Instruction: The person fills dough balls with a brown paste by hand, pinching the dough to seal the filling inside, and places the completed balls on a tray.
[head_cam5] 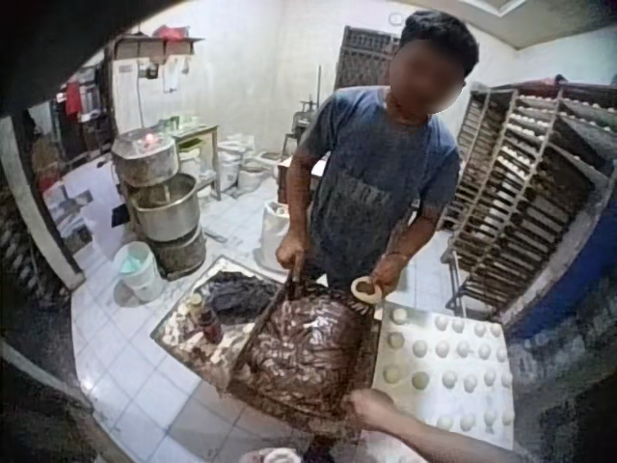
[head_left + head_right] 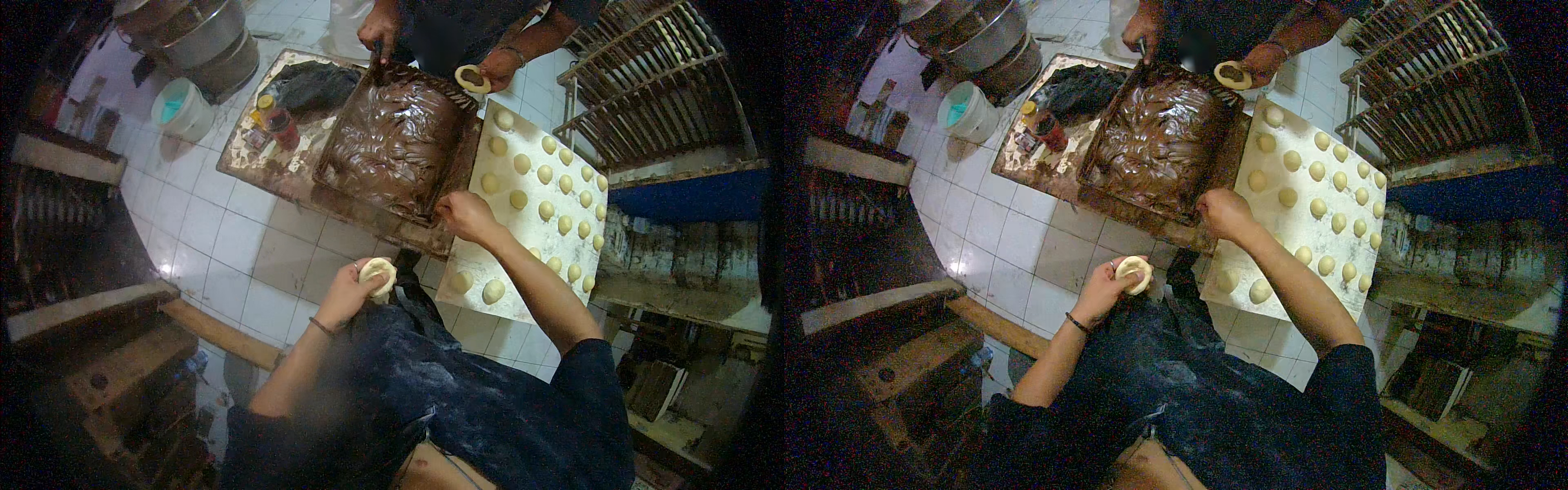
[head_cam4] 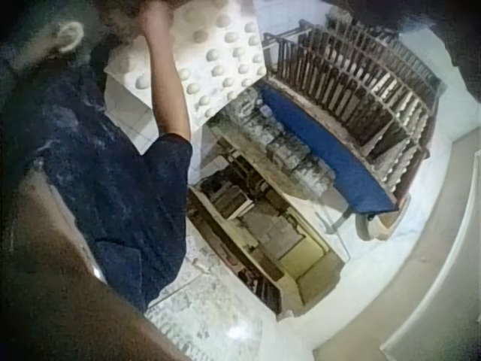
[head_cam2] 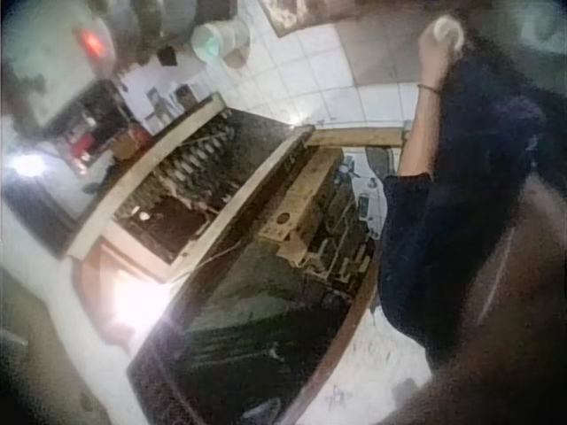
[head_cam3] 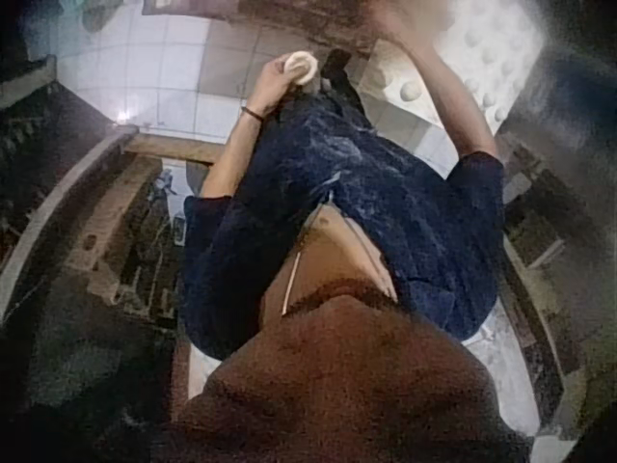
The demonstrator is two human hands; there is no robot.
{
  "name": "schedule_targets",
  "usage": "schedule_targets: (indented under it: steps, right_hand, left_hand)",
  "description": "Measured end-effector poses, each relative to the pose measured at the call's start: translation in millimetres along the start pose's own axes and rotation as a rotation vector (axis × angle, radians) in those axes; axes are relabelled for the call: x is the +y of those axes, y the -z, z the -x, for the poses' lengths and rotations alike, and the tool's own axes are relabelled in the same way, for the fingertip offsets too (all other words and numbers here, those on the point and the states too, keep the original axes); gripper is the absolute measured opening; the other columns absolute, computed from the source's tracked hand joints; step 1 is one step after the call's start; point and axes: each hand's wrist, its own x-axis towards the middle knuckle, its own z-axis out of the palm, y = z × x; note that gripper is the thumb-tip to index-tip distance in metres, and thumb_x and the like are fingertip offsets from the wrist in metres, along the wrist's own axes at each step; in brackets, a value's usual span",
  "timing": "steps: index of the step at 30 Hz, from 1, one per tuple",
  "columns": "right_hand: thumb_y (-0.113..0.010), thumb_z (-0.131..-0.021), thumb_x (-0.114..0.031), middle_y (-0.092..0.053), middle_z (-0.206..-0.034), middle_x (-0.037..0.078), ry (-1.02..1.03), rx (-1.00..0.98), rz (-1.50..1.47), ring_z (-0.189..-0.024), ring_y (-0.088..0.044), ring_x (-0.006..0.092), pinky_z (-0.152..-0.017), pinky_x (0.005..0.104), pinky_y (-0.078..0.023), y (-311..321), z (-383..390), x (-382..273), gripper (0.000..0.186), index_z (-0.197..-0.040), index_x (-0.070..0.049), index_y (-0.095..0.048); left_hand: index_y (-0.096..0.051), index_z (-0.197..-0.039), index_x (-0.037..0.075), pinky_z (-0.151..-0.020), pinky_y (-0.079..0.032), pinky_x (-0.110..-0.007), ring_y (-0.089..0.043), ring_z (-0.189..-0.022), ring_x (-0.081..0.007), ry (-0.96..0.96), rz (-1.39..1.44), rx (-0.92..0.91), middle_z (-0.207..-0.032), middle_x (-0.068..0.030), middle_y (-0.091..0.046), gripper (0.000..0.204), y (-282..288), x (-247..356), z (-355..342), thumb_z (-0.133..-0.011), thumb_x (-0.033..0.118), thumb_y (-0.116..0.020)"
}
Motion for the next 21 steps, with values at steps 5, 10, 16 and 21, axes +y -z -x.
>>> schedule_targets:
  steps: [5, 10, 16, 21]
  right_hand:
    - [-0.064, -0.086, -0.021, -0.075, -0.09, 0.016, -0.122, -0.034, -0.353, -0.09, -0.071, 0.0321, -0.081, 0.0412, -0.055, 20.3, -2.3, 10.6, 0.021, -0.094, -0.008, -0.078]
    - [-0.062, -0.092, -0.02, -0.07, -0.078, 0.005, -0.286, 0.002, -0.928, -0.06, -0.055, 0.0147, -0.057, 0.0304, -0.044, -1.6, 13.2, 29.8, 0.024, -0.102, -0.003, -0.076]
    - [-0.063, -0.098, -0.019, -0.035, -0.062, -0.007, -0.347, 0.028, -1.554, -0.052, -0.031, 0.0064, -0.049, 0.0241, -0.026, 13.6, 63.1, 9.0, 0.021, -0.105, -0.001, -0.071]
    - [-0.067, -0.097, -0.019, -0.044, -0.065, -0.008, -0.214, 0.148, -1.325, -0.057, -0.036, 0.0047, -0.052, 0.0234, -0.029, 27.5, 93.1, -38.5, 0.024, -0.109, 0.001, -0.072]
  left_hand:
    - [-0.058, -0.128, -0.001, -0.086, -0.053, -0.028, -0.066, -0.098, -0.0129, 0.038, 0.18, 0.087, -0.113, -0.0054, -0.068, 0.036, -2.8, 12.5, -6.4, -0.097, 0.016, -0.063]
    - [-0.055, -0.129, 0.0, -0.09, -0.054, -0.033, -0.065, -0.107, -0.0168, 0.061, 0.433, 0.149, -0.118, -0.0095, -0.064, 0.039, -4.3, 20.4, -21.5, -0.101, 0.028, -0.057]
    - [-0.055, -0.126, 0.0, -0.099, -0.053, -0.039, -0.064, -0.114, -0.023, 0.034, 0.631, 0.05, -0.124, -0.0133, -0.063, 0.05, -9.5, 54.5, -36.2, -0.103, 0.044, -0.052]
    - [-0.055, -0.129, -0.002, -0.104, -0.05, -0.041, -0.064, -0.116, -0.0251, 0.101, 0.681, -0.205, -0.126, -0.0158, -0.064, 0.063, -10.5, 70.9, -35.9, -0.103, 0.054, -0.045]
